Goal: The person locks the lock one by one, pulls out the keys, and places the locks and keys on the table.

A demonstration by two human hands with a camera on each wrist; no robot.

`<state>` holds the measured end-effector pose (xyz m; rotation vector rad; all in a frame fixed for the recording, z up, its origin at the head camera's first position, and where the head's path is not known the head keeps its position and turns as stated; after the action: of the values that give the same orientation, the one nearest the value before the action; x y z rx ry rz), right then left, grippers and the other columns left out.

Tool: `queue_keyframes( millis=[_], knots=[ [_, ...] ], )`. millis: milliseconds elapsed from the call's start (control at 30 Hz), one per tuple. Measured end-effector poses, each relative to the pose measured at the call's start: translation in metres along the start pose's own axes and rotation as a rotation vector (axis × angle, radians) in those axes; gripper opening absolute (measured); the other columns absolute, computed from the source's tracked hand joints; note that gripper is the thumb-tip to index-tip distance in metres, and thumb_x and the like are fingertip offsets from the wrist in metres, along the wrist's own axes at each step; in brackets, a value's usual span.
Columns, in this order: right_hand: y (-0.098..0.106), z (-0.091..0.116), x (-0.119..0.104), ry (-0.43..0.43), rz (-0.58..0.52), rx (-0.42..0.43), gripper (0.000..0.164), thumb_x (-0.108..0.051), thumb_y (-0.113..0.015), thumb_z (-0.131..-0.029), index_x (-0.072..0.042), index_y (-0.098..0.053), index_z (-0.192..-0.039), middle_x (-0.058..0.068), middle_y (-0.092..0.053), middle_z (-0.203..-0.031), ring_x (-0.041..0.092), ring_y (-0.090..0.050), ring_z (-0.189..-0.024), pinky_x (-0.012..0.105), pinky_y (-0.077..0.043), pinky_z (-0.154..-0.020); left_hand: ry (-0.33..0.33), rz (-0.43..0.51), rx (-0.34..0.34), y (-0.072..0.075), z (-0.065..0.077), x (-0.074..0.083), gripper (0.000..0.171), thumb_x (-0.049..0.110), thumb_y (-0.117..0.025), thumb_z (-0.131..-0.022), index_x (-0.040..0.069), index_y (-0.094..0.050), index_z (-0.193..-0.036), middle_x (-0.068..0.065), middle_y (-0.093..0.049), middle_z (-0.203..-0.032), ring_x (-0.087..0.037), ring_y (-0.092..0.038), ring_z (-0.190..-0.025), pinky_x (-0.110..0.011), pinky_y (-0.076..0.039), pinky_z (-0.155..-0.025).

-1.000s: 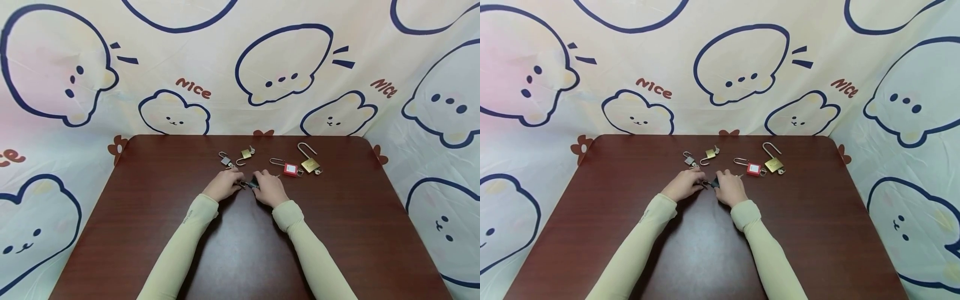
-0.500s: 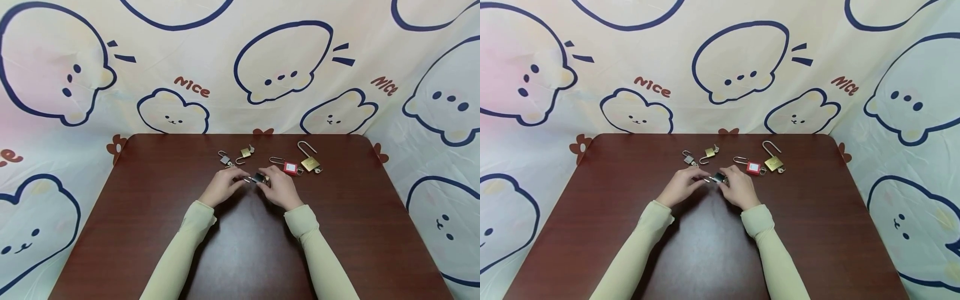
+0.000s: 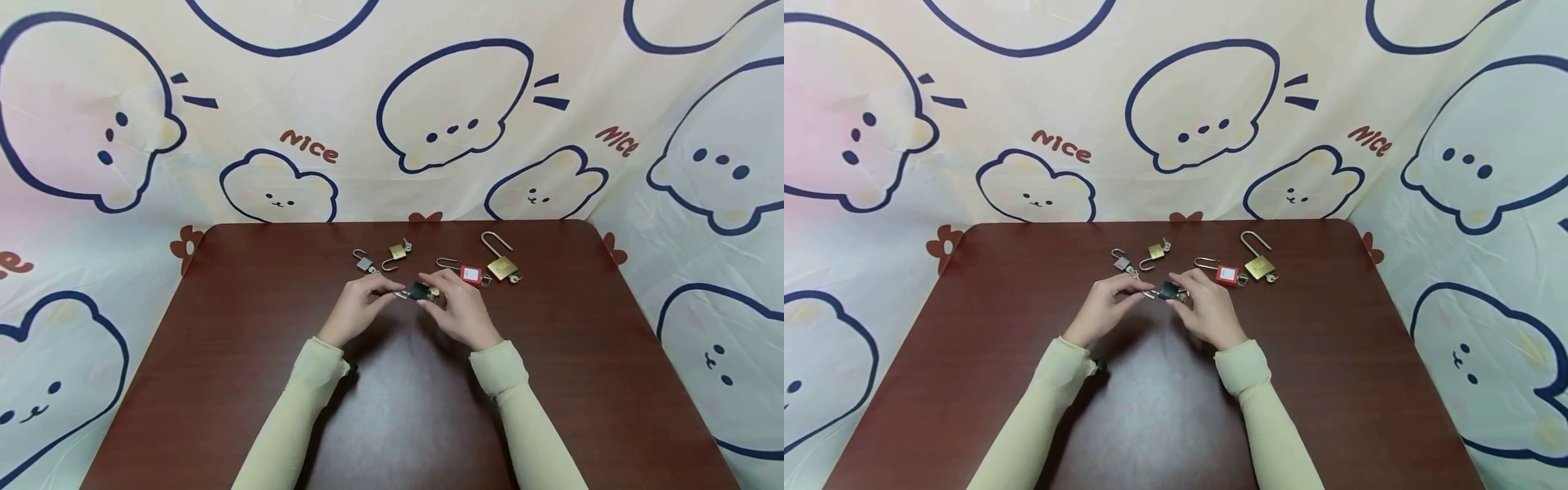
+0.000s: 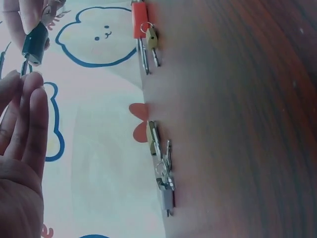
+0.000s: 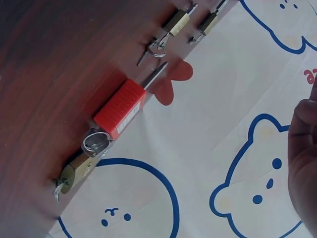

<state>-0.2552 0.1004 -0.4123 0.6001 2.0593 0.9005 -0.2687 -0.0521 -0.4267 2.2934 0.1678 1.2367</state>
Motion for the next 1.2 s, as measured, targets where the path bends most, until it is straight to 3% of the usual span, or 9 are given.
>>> queue_keyframes(
  millis=[300,533,667,867,1000,1200],
  knots=[
    [0.004,0.006,-0.004,0.038,-0.085,0.044,0.048,-0.018,-0.079,-0.081,-0.012,-0.065,-0.126,0.004,-0.065,-0.108,0.008,-0.056,-0.073,0.03,-0.055,-0.059,0.027,0.042,0.049,0.003,0.005,0.001,0.012,0.016,-0.072,-0.087,0.013,-0.076,-0.098,-0.002,-0.074,-0.092,-0.008,-0.065,-0.085,-0.033,-0.061,-0.077],
    [0.01,0.005,-0.009,0.074,-0.144,0.073,0.047,-0.017,-0.08,-0.08,-0.011,-0.066,-0.125,0.007,-0.067,-0.106,0.015,-0.056,-0.099,0.039,-0.054,-0.082,0.13,0.271,0.037,-0.002,0.005,-0.003,0.007,0.013,-0.073,-0.086,0.007,-0.074,-0.091,-0.012,-0.074,-0.084,-0.02,-0.071,-0.075,-0.043,-0.061,-0.07],
    [0.009,0.006,-0.009,0.062,-0.226,0.048,0.048,-0.011,-0.081,-0.079,-0.01,-0.066,-0.125,0.006,-0.066,-0.108,0.013,-0.06,-0.096,0.039,-0.057,-0.081,0.195,0.358,0.007,-0.005,0.007,-0.007,0.007,0.011,-0.074,-0.085,0.006,-0.074,-0.09,-0.017,-0.072,-0.08,-0.021,-0.07,-0.071,-0.036,-0.062,-0.068],
    [0.009,0.009,-0.011,0.07,-0.312,0.062,0.05,-0.009,-0.08,-0.08,-0.011,-0.065,-0.127,0.006,-0.065,-0.109,0.009,-0.062,-0.093,0.036,-0.06,-0.08,0.208,0.466,-0.002,-0.006,0.008,-0.002,0.012,0.008,-0.067,-0.091,-0.003,-0.071,-0.091,-0.028,-0.072,-0.082,-0.03,-0.07,-0.069,-0.034,-0.062,-0.064],
    [0.015,0.008,-0.013,0.087,-0.312,0.104,0.052,-0.007,-0.081,-0.078,-0.011,-0.065,-0.127,0.01,-0.065,-0.109,0.011,-0.062,-0.094,0.038,-0.06,-0.079,0.229,0.498,0.029,-0.005,0.005,0.002,0.022,0.01,-0.061,-0.096,-0.011,-0.067,-0.093,-0.033,-0.071,-0.083,-0.03,-0.07,-0.068,-0.045,-0.062,-0.063],
    [0.021,0.008,-0.013,0.074,-0.288,0.146,0.053,-0.008,-0.083,-0.075,-0.012,-0.067,-0.126,0.008,-0.067,-0.109,0.012,-0.06,-0.096,0.039,-0.06,-0.076,0.261,0.508,0.05,0.0,0.002,0.02,0.019,0.003,-0.057,-0.097,-0.015,-0.062,-0.095,-0.04,-0.067,-0.082,-0.039,-0.068,-0.065,-0.06,-0.058,-0.063]
  ],
)
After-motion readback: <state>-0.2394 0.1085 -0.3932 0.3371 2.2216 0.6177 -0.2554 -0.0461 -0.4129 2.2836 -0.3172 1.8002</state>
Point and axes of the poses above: each hand's wrist, its own z-axis away from the middle knuckle, its own y-axis out of the back of the hand, x = y × z, the point moved 10 cm from there along -z, towards the middle knuckle
